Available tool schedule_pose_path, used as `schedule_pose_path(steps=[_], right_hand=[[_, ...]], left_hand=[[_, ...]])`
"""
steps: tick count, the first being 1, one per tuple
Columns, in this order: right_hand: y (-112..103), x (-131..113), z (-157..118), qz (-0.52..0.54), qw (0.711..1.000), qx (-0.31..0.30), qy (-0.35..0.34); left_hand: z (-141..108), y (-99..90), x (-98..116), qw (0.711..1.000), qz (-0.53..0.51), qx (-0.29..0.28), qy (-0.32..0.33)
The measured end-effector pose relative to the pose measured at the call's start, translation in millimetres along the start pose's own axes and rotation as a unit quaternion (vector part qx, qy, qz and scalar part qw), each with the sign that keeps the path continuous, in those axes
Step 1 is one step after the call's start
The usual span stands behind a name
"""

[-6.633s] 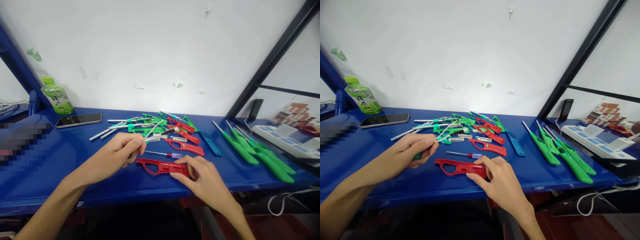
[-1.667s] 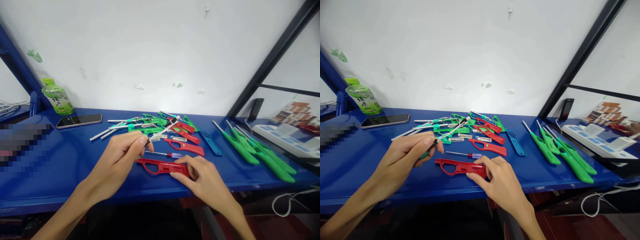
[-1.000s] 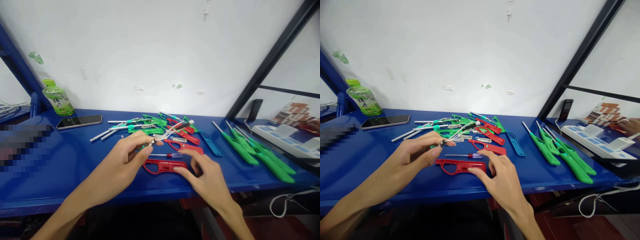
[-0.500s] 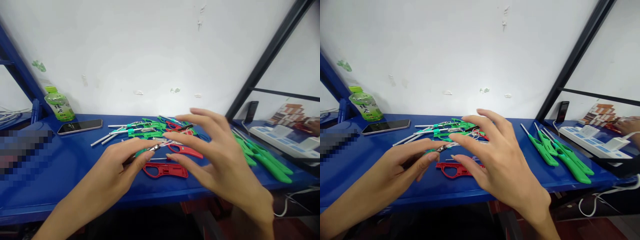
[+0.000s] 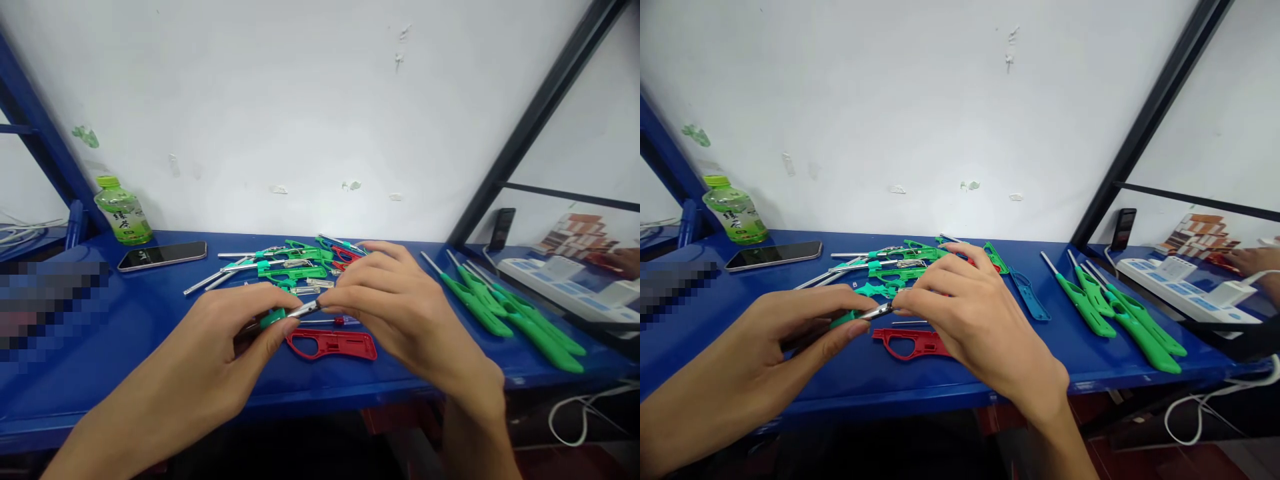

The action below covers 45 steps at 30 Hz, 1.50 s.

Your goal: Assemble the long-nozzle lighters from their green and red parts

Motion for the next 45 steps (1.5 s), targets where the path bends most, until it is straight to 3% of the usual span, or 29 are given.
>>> schedule_pose_path(steps=[26,36,45], right_hand=[[-5.2,-8.8,1.0,-0.01,1.0,-0.004,-0.017],[4.4,-30.1,0.8,-0.161,0.986,-0.03,-0.034],[9.9,-17.0,2.5,-0.091,0.993,-0.064,0.037]], left_hand=[[-4.3,3.5,9.0,0.997,0.048,-0.005,0.06],[-3.4,8.2,11.6,0.99,0.099,0.03,0.096],[-1.1,3.3,11.0,0.989,0.108,0.042,0.096]])
Point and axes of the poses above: each hand's wrist, its own z-axis towards the middle knuckle, its own y-axis out of the palm, x = y × z, the point moved 10 cm from there along z, towards the middle knuckle, and after that the axes turned 13 degrees about -z, right-handed, at the moved point
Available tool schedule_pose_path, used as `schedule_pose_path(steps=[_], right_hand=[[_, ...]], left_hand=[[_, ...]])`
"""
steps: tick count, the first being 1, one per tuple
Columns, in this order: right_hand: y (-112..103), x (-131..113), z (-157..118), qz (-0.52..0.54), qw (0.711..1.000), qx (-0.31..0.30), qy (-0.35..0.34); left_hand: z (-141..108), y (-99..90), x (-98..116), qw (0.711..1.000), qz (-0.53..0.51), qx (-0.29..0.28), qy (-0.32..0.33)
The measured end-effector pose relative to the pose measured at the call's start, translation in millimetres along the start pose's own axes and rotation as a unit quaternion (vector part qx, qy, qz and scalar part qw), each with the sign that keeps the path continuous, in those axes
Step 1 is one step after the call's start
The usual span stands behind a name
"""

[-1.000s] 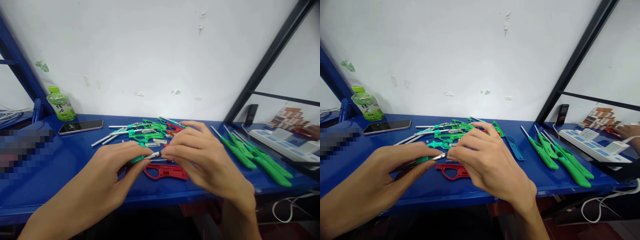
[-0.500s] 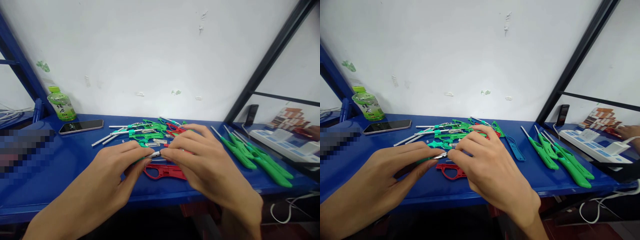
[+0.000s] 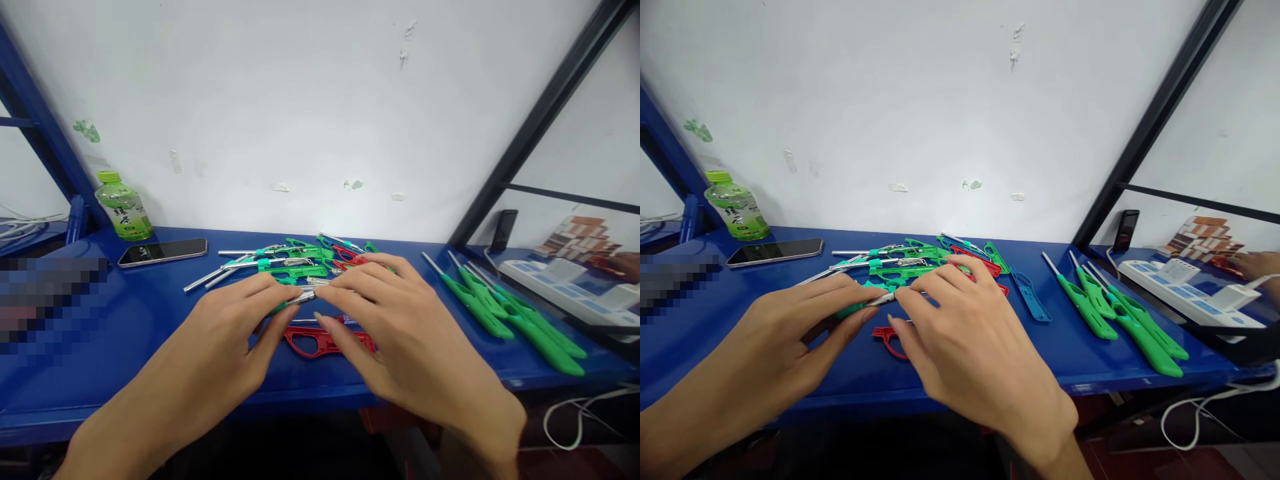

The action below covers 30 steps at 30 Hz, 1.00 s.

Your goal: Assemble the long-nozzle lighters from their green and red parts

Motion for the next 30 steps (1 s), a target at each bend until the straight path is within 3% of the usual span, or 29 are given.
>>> schedule_pose_path(steps=[4,11,17,23,30], right_hand=[[-2.5,12.2,-1.4,0.043,0.999,0.015,0.026],[16.2,30.6,-3.7,0.168,0.984,-0.051,0.018],[35.9,22.6,-6.8,0.215,0.975,-0.059,0.014],[57.3,10.0,-18.4,0.23,0.97,-0.074,0.012],[80.1,4.5,-24.7,0.257,0.959,-0.117,0.012]], left_hand=[[0.5,-0.5,-1.5,1.0,-0.001,-0.007,-0.008],[0.4,-6.6,-6.3,1.0,0.005,-0.012,-0.015],[-4.3,-14.8,-25.0,0.999,-0.022,-0.04,-0.02],[-30.2,7.1,-50.0,0.988,-0.091,-0.087,-0.095],[-36.5,22.0,-72.6,0.99,-0.097,-0.064,-0.075]])
Point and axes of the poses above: each hand's wrist, its own z-axis towards the middle knuckle, its own y-axis out of the palm, x = y × z, the point moved 10 cm from there along z, towards the middle knuckle, and after that the axes turned 13 degrees about -z, right-handed, at the moved point
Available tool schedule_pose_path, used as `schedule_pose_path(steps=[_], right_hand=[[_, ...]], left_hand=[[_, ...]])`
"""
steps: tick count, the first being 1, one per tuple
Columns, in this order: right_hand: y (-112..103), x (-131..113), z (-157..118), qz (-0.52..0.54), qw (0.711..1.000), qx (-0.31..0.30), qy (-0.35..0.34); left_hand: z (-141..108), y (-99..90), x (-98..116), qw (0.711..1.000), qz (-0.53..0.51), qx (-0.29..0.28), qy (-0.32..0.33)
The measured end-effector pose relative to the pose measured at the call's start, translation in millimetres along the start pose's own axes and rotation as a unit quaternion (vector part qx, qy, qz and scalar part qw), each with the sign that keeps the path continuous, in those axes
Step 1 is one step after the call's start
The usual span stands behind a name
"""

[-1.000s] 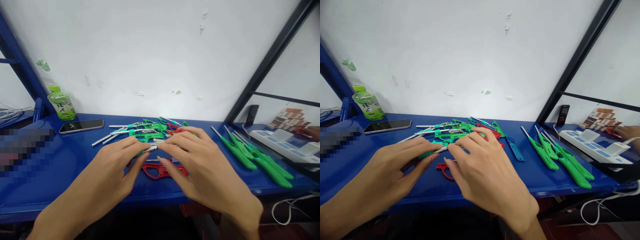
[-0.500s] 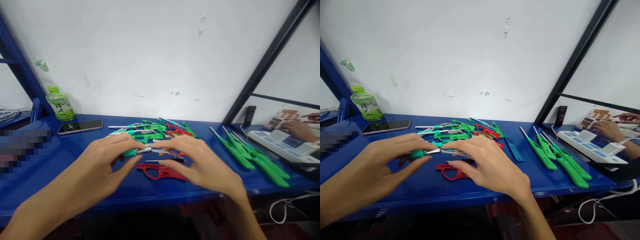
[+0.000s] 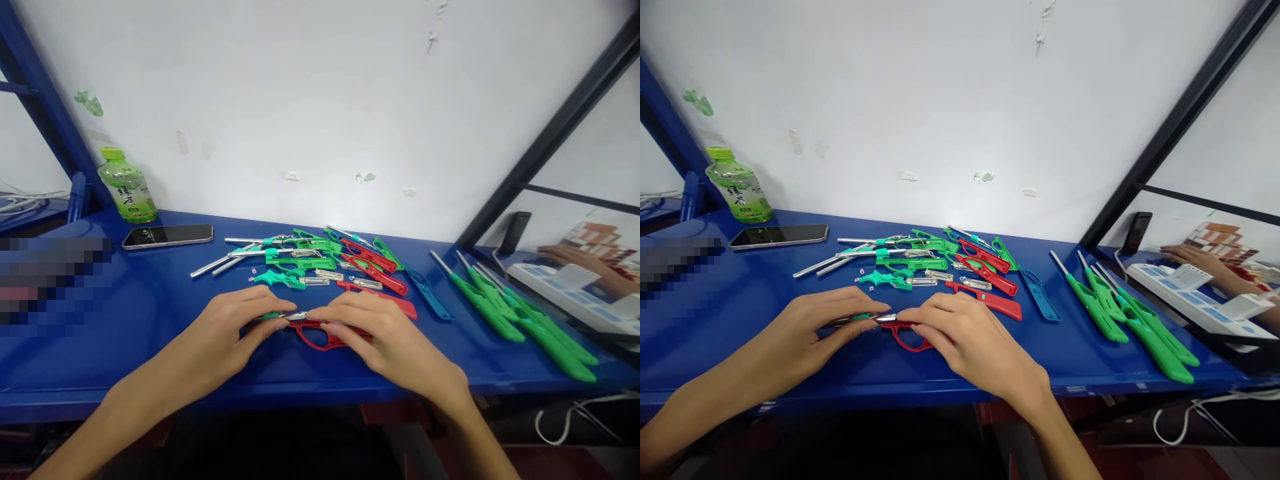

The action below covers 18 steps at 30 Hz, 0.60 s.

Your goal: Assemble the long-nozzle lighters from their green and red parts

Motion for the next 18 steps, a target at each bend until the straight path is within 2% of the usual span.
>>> schedule_pose_path(steps=[10,18], right_hand=[[19.8,5.5,1.6,-0.036,0.999,-0.01,0.012],[29.3,8.1,-0.7,-0.038,0.999,-0.015,0.027]], left_hand=[[-3.8,5.3,-14.6,0.999,0.036,-0.006,-0.011],[-7.2,6.6,-19.6,0.998,0.055,-0.003,0.012]])
Point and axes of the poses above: each hand's wrist, its own z-axis towards the middle knuckle, its own y-axis out of the palm, x = y × z, the point moved 10 cm from there along z, towards the middle knuckle, and after that the axes turned 13 degrees about -z, right-handed, at the moved point
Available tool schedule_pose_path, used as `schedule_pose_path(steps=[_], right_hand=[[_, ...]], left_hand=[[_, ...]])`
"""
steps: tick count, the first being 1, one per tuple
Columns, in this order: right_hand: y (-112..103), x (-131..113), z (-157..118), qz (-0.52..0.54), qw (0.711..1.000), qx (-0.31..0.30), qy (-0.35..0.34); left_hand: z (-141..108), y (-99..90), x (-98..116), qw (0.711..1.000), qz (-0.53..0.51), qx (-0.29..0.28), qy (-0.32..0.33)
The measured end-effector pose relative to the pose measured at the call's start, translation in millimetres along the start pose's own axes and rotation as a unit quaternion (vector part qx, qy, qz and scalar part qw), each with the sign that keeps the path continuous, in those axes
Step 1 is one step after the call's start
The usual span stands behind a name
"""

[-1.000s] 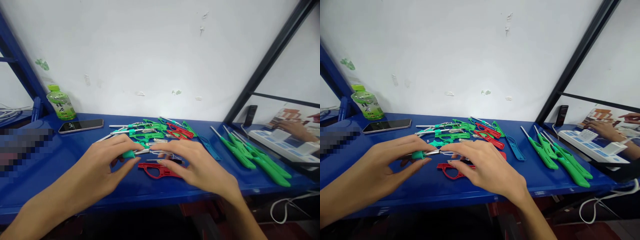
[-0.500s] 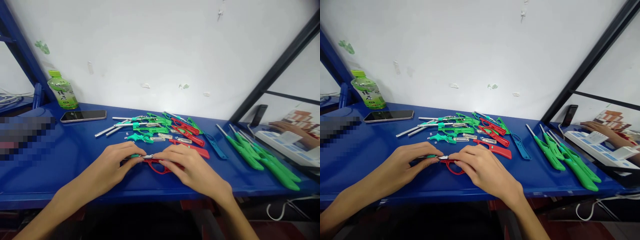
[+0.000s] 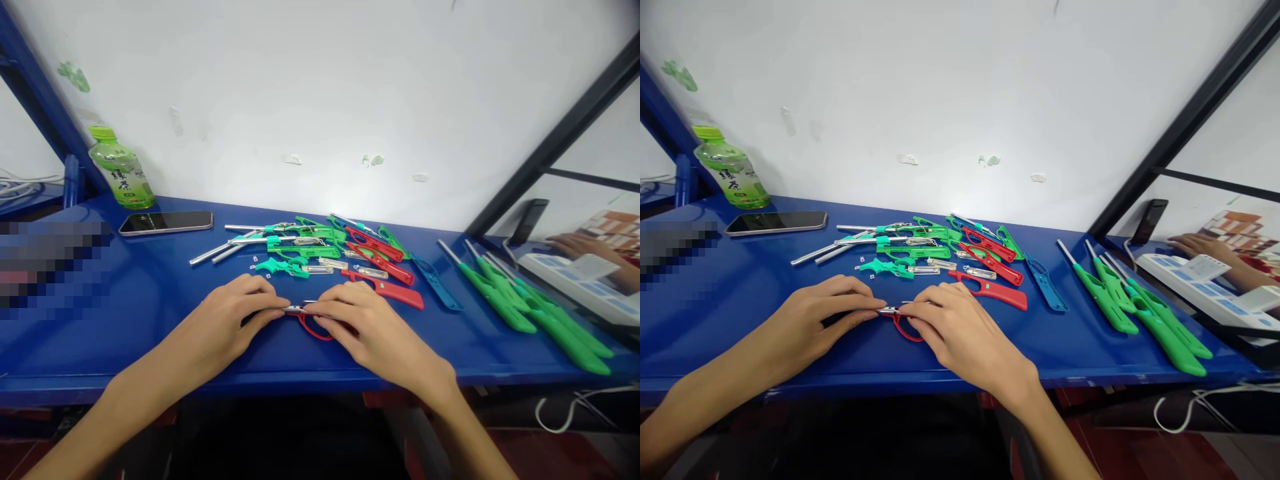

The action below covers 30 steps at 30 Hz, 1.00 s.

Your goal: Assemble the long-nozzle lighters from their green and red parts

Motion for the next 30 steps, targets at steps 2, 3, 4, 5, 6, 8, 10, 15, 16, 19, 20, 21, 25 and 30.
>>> schedule_pose_path(steps=[2,3,4,5,6,8,10,15,16,19,20,21,25,30], right_hand=[[0.1,0.5,-1.2,0.004,1.0,0.003,0.002],[0.5,0.4,-1.7,0.005,1.0,0.002,0.002],[0.8,0.3,-2.1,0.006,1.0,0.002,0.002],[1.1,0.1,-2.5,0.008,1.0,0.002,0.002],[1.3,0.1,-2.7,0.01,1.0,0.002,0.003],[1.4,0.0,-3.0,0.016,1.0,0.003,0.005],[1.0,0.1,-3.0,0.021,1.0,0.006,0.007],[0.6,0.2,-2.6,0.026,1.0,0.006,0.01],[0.6,0.2,-2.6,0.027,1.0,0.006,0.01],[1.2,0.4,-2.8,0.028,1.0,0.007,0.01],[1.5,0.5,-2.8,0.027,1.0,0.008,0.009],[1.7,0.6,-2.9,0.026,1.0,0.01,0.009],[2.3,1.2,-3.0,0.026,1.0,0.009,0.01],[1.9,1.0,-3.7,0.026,1.0,0.007,0.012]], left_hand=[[-1.8,-0.2,-1.4,1.0,-0.008,0.003,0.004],[-2.6,0.0,-2.4,1.0,-0.011,0.002,0.004],[-3.2,0.3,-3.0,1.0,-0.012,-0.001,0.003],[-3.7,0.8,-3.2,1.0,-0.012,-0.005,0.003],[-4.0,1.6,-2.9,1.0,-0.011,-0.011,0.004],[-4.1,2.4,-0.2,1.0,-0.008,-0.018,0.011],[-4.3,3.1,3.1,1.0,0.002,-0.022,0.019],[-4.9,6.4,3.9,0.998,0.047,-0.031,0.017],[-4.9,7.2,3.9,0.998,0.055,-0.035,0.02],[-4.0,8.7,4.8,0.996,0.072,-0.045,0.037],[-3.8,9.0,5.3,0.995,0.075,-0.047,0.043],[-3.6,9.0,5.7,0.995,0.076,-0.047,0.049],[-4.1,8.3,3.8,0.996,0.068,-0.043,0.042],[-6.6,7.3,-0.8,0.999,0.027,-0.031,0.026]])
Point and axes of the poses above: each hand's wrist, its own z-axis towards the middle knuckle, its own y-axis out of the palm, x = y × z, the point moved 10 cm from there along z, towards the middle knuckle, and after that the axes turned 13 degrees about -z, right-handed, at the moved point
